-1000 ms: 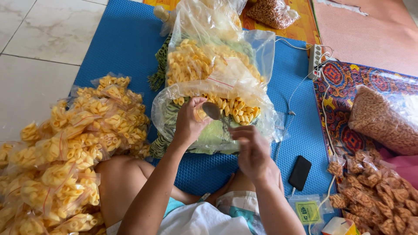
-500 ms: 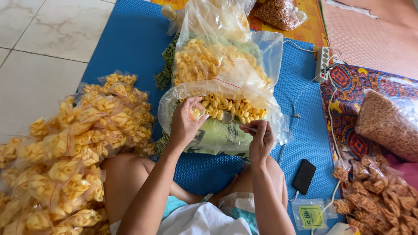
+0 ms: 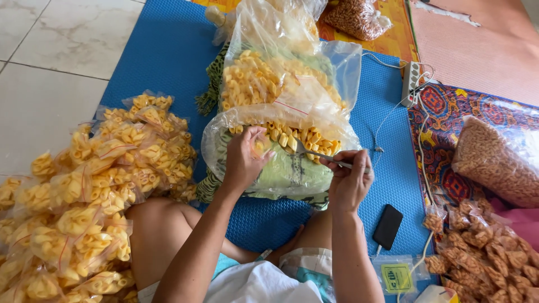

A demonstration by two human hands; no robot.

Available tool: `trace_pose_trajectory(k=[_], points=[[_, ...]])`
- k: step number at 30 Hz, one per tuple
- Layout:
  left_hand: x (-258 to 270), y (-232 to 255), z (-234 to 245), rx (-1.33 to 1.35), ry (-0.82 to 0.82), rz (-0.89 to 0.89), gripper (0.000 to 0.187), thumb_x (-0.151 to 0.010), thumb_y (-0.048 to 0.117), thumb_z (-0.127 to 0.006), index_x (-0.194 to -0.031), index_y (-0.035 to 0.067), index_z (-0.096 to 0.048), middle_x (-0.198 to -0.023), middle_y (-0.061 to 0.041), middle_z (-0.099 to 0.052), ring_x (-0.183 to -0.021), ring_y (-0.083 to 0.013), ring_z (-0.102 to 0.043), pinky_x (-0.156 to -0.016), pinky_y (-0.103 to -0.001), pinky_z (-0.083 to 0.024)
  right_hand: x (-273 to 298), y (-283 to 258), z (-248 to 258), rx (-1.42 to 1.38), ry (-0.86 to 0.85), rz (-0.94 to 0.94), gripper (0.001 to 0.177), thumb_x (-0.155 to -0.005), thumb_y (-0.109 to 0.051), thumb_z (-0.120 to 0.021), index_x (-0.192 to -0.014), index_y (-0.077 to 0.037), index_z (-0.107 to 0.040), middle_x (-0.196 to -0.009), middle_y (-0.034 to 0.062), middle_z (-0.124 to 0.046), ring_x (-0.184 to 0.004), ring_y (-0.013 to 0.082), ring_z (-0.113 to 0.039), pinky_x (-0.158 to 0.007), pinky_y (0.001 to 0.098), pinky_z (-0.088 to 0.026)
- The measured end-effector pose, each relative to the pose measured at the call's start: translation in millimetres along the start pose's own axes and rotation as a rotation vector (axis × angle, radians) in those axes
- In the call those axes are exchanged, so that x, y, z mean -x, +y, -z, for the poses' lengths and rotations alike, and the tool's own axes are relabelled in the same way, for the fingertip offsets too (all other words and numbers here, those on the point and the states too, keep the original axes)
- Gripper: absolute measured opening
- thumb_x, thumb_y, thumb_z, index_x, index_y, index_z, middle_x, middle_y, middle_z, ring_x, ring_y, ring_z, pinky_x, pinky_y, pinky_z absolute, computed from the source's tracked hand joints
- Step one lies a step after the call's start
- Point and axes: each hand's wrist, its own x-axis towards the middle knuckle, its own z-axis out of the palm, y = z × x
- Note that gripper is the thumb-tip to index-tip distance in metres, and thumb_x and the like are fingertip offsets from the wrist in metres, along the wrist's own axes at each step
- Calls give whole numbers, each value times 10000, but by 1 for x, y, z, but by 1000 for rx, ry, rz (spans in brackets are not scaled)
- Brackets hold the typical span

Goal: Packaging snacks into small plastic bags using a spoon

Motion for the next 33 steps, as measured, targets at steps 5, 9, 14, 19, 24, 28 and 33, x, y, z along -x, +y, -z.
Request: trace_pose_trajectory(k=[5, 9, 14, 19, 24, 28, 33], points=[[-3, 12, -2, -112, -6, -47, 605, -650, 71, -917, -1199, 69, -662, -940, -165, -737, -944, -405, -685, -945, -523, -471, 2, -41, -39, 158, -150, 143, 405, -1118, -253, -481, -883, 51, -609, -694, 236, -649, -518, 268, -705, -602, 419, -676], [-4, 19, -5, -139, -40, -3, 619, -683, 90, -926, -1230, 48, -640, -957, -176, -725, -965, -398, -680, -1010, -560, -431, 9, -62, -73, 415, -460, 361, 333, -1089, -132, -522, -841, 56, -639, -687, 217, -651, -575, 287, -724, -571, 409, -632], [-2, 8, -10, -117, -36, -3, 616, -680, 112, -927, -1218, 55, -632, -957, -188, -712, -970, -418, -677, -985, -578, -440, 24, -88, -99, 652, -679, 624, 185, -1022, -57, -588, -888, 7, -698, -783, 146, -680, -657, 280, -695, -595, 386, -586], [-7, 18, -2, -79, -55, 24, 573, -739, 87, -910, -1227, 29, -614, -979, -198, -706, -954, -394, -683, -983, -545, -457, 38, -79, -92, 675, -731, 685, 178, -1021, -50, -544, -953, 11, -697, -820, 158, -690, -719, 295, -711, -610, 391, -602], [-10, 18, 19, 35, -31, 39, 496, -805, 7, -829, -1239, -37, -595, -960, -225, -680, -874, -385, -665, -876, -529, -518, 26, -63, -58, 431, -335, 365, 357, -1123, -228, -465, -916, 18, -621, -775, 171, -661, -647, 235, -718, -661, 352, -626], [-8, 18, 30, 44, -13, 52, 490, -816, 8, -816, -1249, -29, -589, -949, -205, -681, -841, -351, -672, -790, -469, -552, 15, 8, -16, 204, -254, 60, 378, -1136, -247, -470, -903, -8, -646, -780, 179, -694, -650, 252, -742, -676, 378, -677], [-6, 19, 32, 89, 49, 90, 490, -786, 28, -845, -1214, -26, -612, -1046, -265, -674, -971, -436, -675, -786, -496, -581, 24, 51, -15, 30, -41, -308, 396, -1085, -302, -560, -853, 10, -634, -749, 150, -701, -592, 208, -733, -726, 524, -693]])
